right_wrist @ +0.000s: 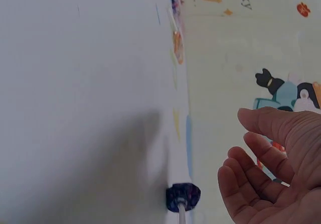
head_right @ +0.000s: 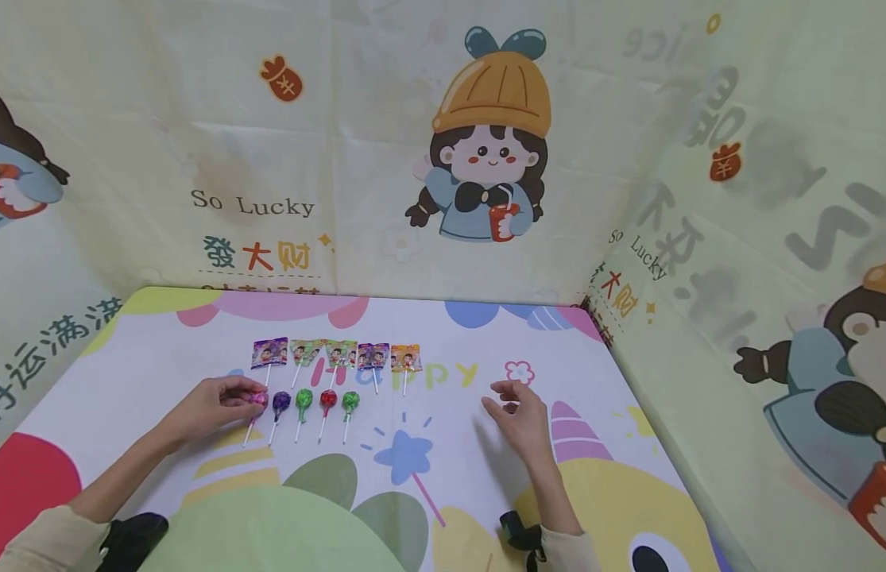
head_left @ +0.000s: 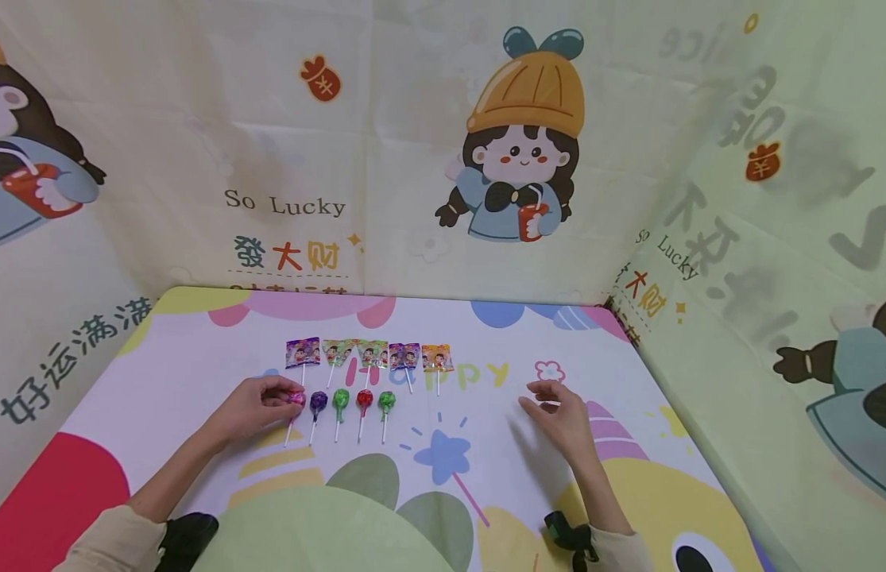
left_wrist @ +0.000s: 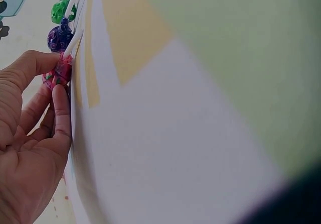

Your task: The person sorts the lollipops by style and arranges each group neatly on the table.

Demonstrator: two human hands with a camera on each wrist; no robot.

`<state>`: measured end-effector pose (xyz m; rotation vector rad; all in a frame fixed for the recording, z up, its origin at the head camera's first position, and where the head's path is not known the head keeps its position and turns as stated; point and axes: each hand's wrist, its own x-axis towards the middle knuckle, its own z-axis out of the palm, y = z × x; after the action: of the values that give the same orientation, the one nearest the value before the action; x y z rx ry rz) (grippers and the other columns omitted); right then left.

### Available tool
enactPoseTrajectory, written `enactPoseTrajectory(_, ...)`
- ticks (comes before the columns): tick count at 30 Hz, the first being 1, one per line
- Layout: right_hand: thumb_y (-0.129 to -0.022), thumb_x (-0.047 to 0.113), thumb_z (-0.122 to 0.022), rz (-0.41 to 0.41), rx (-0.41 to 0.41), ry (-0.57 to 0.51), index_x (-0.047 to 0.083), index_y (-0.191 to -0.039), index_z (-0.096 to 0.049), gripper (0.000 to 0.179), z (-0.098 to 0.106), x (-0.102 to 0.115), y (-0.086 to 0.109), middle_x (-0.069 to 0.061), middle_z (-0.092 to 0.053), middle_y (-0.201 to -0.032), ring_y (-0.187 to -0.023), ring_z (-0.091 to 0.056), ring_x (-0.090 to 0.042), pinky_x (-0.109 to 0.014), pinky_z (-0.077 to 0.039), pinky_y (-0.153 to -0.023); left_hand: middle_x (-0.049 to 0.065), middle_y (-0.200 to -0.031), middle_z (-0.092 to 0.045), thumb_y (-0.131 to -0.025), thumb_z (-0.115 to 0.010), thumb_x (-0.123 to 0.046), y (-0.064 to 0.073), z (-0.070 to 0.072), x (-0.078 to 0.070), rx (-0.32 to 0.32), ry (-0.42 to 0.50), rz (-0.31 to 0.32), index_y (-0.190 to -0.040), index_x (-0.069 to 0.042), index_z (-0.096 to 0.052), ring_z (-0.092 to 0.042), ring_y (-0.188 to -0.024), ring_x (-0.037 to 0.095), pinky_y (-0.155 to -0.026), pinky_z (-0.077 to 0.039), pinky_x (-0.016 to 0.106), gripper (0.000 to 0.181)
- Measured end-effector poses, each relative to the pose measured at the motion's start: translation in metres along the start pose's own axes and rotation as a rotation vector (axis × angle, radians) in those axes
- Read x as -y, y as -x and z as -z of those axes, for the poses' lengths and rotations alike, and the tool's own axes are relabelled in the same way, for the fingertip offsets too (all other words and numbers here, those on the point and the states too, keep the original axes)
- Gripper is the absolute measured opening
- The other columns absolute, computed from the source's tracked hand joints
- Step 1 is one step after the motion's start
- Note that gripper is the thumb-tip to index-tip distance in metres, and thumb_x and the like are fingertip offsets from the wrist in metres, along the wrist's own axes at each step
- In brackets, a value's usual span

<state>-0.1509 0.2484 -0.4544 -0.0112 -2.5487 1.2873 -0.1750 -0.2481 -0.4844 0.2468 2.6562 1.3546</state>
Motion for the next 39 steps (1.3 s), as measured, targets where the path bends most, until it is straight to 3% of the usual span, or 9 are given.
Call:
enactPoseTrajectory(7, -0.084, 0.006, -0.083, 0.006, -0.019, 0.048, -0.004, -0.109, -0.070, 0.029, 0.011, -0.005, 0.000, -0.022, -0.072, -0.110, -0.103, -0.067, -0.041, -0.040, -0.059, -0.088, 0.007, -0.103, -0.068, -0.090, -0.080, -0.019, -0.001, 0.000, 0.001, 0.002, 0.004, -0.006, -0.118, 0.002, -0.069, -0.062, -0.089, 0.020, -0.073, -0.055, 0.020, 0.036)
enactPoseTrajectory(17, -0.087, 0.003, -0.078, -0.052, 0.041, 0.113, -0.004, -0.105, -0.070, 0.021, 0.016, -0.014, 0.000, -0.022, -0.071, -0.112, -0.111, -0.064, -0.041, -0.055, -0.052, -0.097, 0.008, -0.103, -0.068, -0.090, -0.079, -0.019, -0.001, 0.000, 0.000, 0.004, 0.003, 0.003, -0.118, 0.002, -0.068, -0.061, -0.089, 0.020, -0.073, -0.055, 0.021, 0.036)
enactPoseTrajectory(21, -0.087, 0.002, -0.077, -0.068, 0.063, 0.118, -0.005, -0.106, -0.070, 0.021, 0.016, -0.019, 0.000, -0.022, -0.072, -0.110, -0.109, -0.065, -0.040, -0.053, -0.054, -0.097, 0.007, -0.102, -0.068, -0.090, -0.080, -0.020, 0.000, -0.001, 0.001, 0.004, 0.006, 0.011, -0.118, 0.002, -0.068, -0.061, -0.089, 0.020, -0.073, -0.055, 0.020, 0.037)
enactPoseTrajectory(28, -0.086, 0.001, -0.078, -0.076, 0.093, 0.137, -0.004, -0.105, -0.070, 0.021, 0.014, -0.026, -0.001, -0.017, -0.072, -0.103, -0.099, -0.067, -0.031, -0.036, -0.058, -0.086, 0.007, -0.102, -0.067, -0.090, -0.080, -0.020, 0.000, 0.000, -0.001, 0.004, 0.010, 0.007, -0.117, 0.002, -0.068, -0.061, -0.089, 0.021, -0.073, -0.055, 0.021, 0.037)
enactPoseTrajectory(39, -0.088, 0.000, -0.076, -0.092, 0.107, 0.145, -0.002, -0.106, -0.070, 0.020, 0.011, -0.030, -0.001, -0.017, -0.071, -0.104, -0.096, -0.065, -0.030, -0.043, -0.058, -0.089, 0.008, -0.103, -0.067, -0.091, -0.079, -0.019, 0.000, 0.000, -0.002, 0.009, 0.008, 0.000, -0.118, 0.002, -0.068, -0.060, -0.089, 0.021, -0.073, -0.054, 0.020, 0.036)
